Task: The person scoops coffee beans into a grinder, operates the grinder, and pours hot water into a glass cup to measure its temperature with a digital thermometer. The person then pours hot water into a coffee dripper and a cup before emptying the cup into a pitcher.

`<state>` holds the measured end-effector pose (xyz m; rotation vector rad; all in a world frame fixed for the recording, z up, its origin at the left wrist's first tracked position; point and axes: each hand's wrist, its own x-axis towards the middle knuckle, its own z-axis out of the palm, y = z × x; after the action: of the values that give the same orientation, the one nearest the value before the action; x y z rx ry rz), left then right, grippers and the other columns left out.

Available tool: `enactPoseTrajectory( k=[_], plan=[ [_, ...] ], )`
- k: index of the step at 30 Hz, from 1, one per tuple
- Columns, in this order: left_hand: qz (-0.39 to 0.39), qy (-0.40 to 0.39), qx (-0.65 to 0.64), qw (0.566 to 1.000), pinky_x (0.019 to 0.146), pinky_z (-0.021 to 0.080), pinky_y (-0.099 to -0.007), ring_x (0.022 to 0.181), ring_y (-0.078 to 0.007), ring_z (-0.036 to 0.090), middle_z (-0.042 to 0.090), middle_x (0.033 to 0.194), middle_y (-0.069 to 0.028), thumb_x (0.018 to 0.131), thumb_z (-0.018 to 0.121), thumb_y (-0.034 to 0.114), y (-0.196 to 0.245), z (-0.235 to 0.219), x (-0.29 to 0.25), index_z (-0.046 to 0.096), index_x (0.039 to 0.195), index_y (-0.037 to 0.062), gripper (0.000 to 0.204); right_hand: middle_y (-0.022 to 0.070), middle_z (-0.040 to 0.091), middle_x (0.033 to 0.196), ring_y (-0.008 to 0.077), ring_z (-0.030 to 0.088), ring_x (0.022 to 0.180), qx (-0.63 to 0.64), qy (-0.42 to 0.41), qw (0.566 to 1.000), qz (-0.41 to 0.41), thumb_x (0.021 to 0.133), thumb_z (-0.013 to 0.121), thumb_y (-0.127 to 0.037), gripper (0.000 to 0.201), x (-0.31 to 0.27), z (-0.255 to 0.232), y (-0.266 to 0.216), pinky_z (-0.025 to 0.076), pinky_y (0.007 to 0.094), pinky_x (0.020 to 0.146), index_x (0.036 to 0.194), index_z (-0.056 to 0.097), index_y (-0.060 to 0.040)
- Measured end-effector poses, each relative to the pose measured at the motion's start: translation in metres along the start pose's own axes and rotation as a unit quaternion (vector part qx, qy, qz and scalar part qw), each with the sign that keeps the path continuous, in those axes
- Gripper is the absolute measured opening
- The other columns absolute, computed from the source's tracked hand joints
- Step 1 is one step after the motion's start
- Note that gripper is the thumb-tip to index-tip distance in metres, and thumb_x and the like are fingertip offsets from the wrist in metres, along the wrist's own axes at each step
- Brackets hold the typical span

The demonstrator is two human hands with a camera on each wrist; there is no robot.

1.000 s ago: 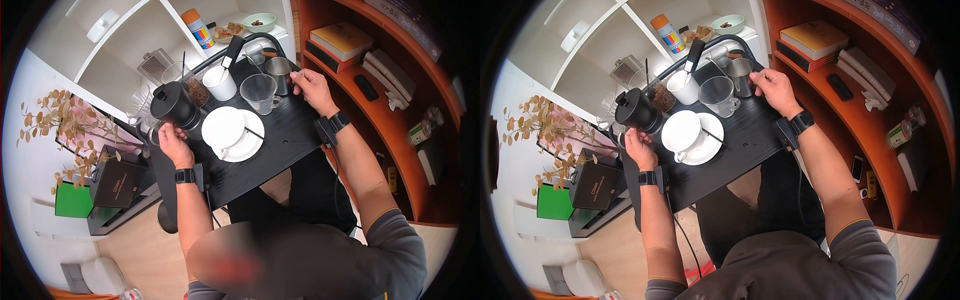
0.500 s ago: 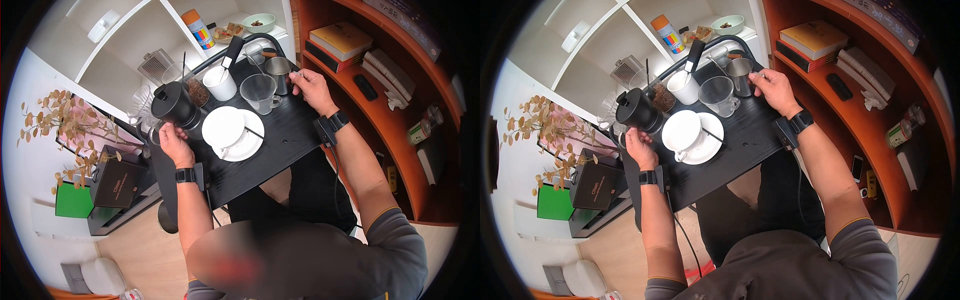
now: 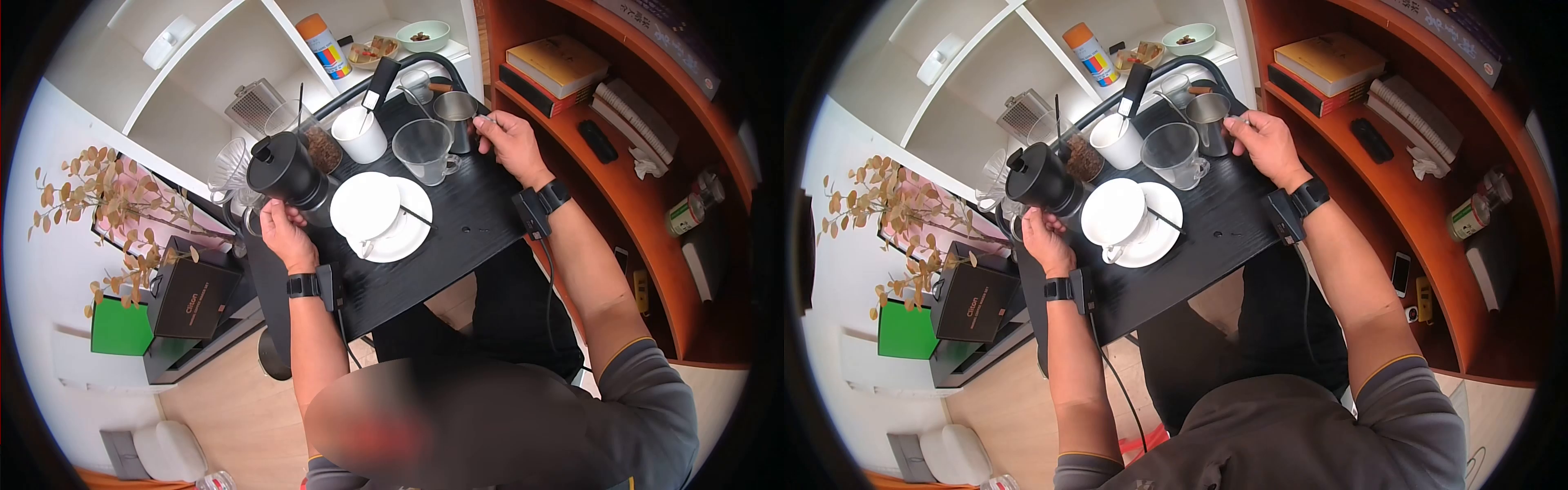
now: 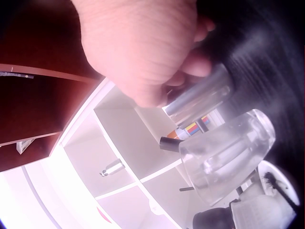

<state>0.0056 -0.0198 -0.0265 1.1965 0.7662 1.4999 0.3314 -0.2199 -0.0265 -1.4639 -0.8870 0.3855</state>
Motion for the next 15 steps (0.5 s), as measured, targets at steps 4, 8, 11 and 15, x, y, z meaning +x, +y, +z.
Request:
enactPoseTrajectory(
  k=[4, 8, 11, 15],
  plan=[
    [-0.001, 0.000, 0.001, 1.000, 0.053, 0.041, -0.0202, 0.059, -0.0059, 0.049, 0.054, 0.070, 0.0011, 0.103, 0.056, 0.022, -0.0014, -0.0010, 0.0010, 0.060, 0.096, 0.0066, 0.017, -0.0024, 0.059, 0.064, 0.0028, 0.046, 0.050, 0.003, 0.000, 1.000, 0.001, 0.098, 0.063, -0.033, 0.028, -0.0006, -0.0002, -0.0016, 0.034, 0.0195, 0.046, 0.088, 0.069, -0.0069],
    [0.002, -0.002, 0.000, 1.000, 0.053, 0.041, -0.0204, 0.059, -0.0060, 0.049, 0.054, 0.070, 0.0010, 0.103, 0.056, 0.021, -0.0024, -0.0016, 0.0014, 0.060, 0.097, 0.0066, 0.017, -0.0010, 0.061, 0.063, 0.0048, 0.051, 0.056, 0.001, 0.001, 1.000, 0.007, 0.096, 0.065, -0.032, 0.029, -0.0005, -0.0005, -0.0008, 0.038, 0.0218, 0.053, 0.086, 0.071, -0.0053],
    [0.001, -0.003, -0.005, 1.000, 0.053, 0.041, -0.0204, 0.059, -0.0060, 0.049, 0.054, 0.070, 0.0009, 0.103, 0.056, 0.021, -0.0016, -0.0012, 0.0010, 0.060, 0.097, 0.0066, 0.016, -0.0026, 0.059, 0.063, 0.0029, 0.046, 0.051, -0.001, -0.001, 1.000, -0.005, 0.098, 0.063, -0.033, 0.029, -0.0003, 0.0001, 0.0001, 0.034, 0.0195, 0.046, 0.088, 0.069, -0.0071],
    [-0.002, -0.002, -0.005, 1.000, 0.053, 0.041, -0.0205, 0.059, -0.0061, 0.049, 0.054, 0.070, 0.0009, 0.103, 0.056, 0.021, -0.0019, -0.0016, 0.0012, 0.060, 0.097, 0.0067, 0.016, -0.0025, 0.059, 0.063, 0.0030, 0.046, 0.050, -0.006, 0.001, 1.000, -0.002, 0.098, 0.063, -0.034, 0.029, -0.0008, 0.0003, -0.0020, 0.034, 0.0195, 0.046, 0.087, 0.068, -0.0072]
  ],
)
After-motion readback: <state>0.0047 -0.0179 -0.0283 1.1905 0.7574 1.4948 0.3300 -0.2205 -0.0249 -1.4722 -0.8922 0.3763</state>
